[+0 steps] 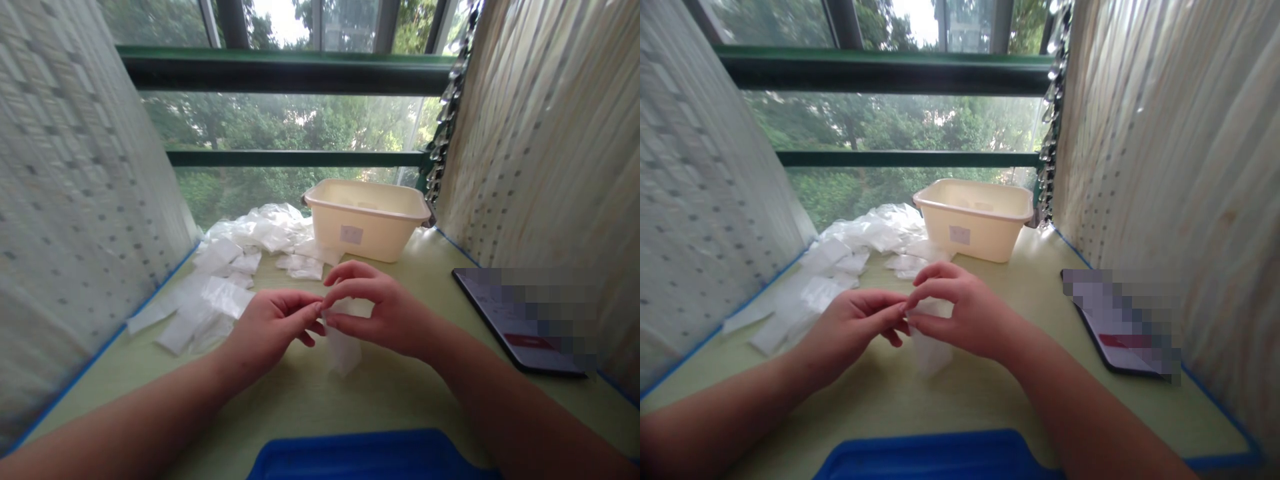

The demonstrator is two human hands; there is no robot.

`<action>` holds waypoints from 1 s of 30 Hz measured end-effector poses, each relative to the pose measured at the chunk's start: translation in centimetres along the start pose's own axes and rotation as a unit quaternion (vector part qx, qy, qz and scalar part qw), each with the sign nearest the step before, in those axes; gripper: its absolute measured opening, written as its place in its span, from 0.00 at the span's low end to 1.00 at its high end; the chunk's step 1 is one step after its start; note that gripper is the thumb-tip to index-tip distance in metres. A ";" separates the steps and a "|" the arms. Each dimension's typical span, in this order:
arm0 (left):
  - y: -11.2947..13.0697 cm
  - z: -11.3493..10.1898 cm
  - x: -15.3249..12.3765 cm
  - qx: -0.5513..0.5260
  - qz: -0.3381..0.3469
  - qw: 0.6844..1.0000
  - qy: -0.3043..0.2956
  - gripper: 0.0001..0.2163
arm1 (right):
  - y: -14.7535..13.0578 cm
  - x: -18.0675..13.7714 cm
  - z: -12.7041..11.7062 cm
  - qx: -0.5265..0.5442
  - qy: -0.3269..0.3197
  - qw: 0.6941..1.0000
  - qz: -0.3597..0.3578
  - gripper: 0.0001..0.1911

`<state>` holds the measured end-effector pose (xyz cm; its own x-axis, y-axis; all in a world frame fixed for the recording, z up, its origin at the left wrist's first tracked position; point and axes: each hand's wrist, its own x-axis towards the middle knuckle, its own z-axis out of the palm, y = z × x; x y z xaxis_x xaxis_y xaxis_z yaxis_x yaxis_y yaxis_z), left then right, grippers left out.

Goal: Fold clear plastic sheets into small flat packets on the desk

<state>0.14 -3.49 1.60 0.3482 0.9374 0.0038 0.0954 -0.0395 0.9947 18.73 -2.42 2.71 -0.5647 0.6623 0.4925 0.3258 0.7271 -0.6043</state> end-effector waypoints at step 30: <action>-0.2 0.1 -0.1 -0.057 -0.033 0.998 0.001 0.10 | 0.6 0.3 0.6 0.142 0.040 0.976 0.159 0.13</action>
<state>0.16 -3.65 1.44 0.3432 0.9372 -0.0618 0.0111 0.0618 0.9980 18.32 -1.89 2.06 -0.4052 0.8666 0.2912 0.2448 0.4097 -0.8788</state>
